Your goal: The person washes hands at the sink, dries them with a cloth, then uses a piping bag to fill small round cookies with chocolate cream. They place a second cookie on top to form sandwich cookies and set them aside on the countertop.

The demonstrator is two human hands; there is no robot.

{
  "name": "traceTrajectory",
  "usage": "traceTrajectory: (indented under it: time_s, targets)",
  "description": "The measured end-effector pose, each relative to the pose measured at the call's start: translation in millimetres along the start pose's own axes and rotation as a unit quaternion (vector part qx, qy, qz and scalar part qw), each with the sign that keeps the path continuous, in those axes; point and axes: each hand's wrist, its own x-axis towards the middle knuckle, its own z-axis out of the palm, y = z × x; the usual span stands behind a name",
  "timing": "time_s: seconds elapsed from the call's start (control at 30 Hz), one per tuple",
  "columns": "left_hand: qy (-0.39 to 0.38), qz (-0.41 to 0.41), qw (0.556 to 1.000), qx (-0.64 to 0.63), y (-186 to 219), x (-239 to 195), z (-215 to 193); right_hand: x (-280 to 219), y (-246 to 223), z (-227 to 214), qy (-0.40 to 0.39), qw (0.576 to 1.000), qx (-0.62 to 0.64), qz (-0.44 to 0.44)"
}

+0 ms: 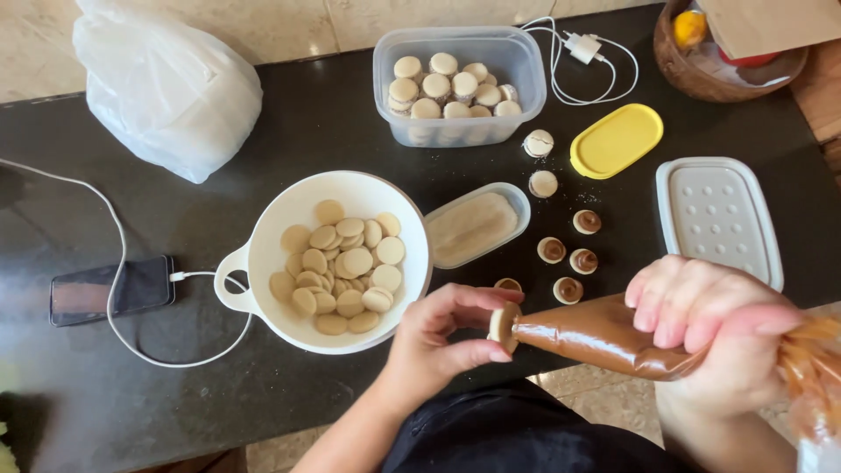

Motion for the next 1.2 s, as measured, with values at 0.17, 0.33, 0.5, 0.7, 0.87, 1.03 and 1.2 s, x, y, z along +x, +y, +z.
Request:
traceTrajectory:
  time_s: [0.17,0.33,0.5,0.7,0.87,1.03,1.2]
  targets:
    - [0.02,0.019,1.0,-0.014,-5,1,6,1,-3,0,-0.029,0.999,-0.029,-0.012]
    - [0.023,0.041,0.999,0.009,-7,2,8,0,-5,-4,-0.009,1.0,-0.001,0.001]
    - [0.02,0.045,0.999,0.01,-5,3,11,-3,-2,-17,0.011,1.0,0.016,0.008]
    - [0.036,0.049,0.998,-0.029,-8,3,15,-7,-6,-18,0.015,1.0,-0.022,0.003]
    - [0.047,0.051,0.997,-0.022,-13,2,16,-8,-15,-13,-0.008,1.0,-0.017,0.007]
    - [0.04,0.074,0.995,0.053,-11,2,20,-8,-19,-23,-0.023,1.0,0.016,0.002]
    - [0.022,0.083,0.995,0.056,-8,-2,24,-5,-21,-17,0.061,0.998,-0.024,-0.006]
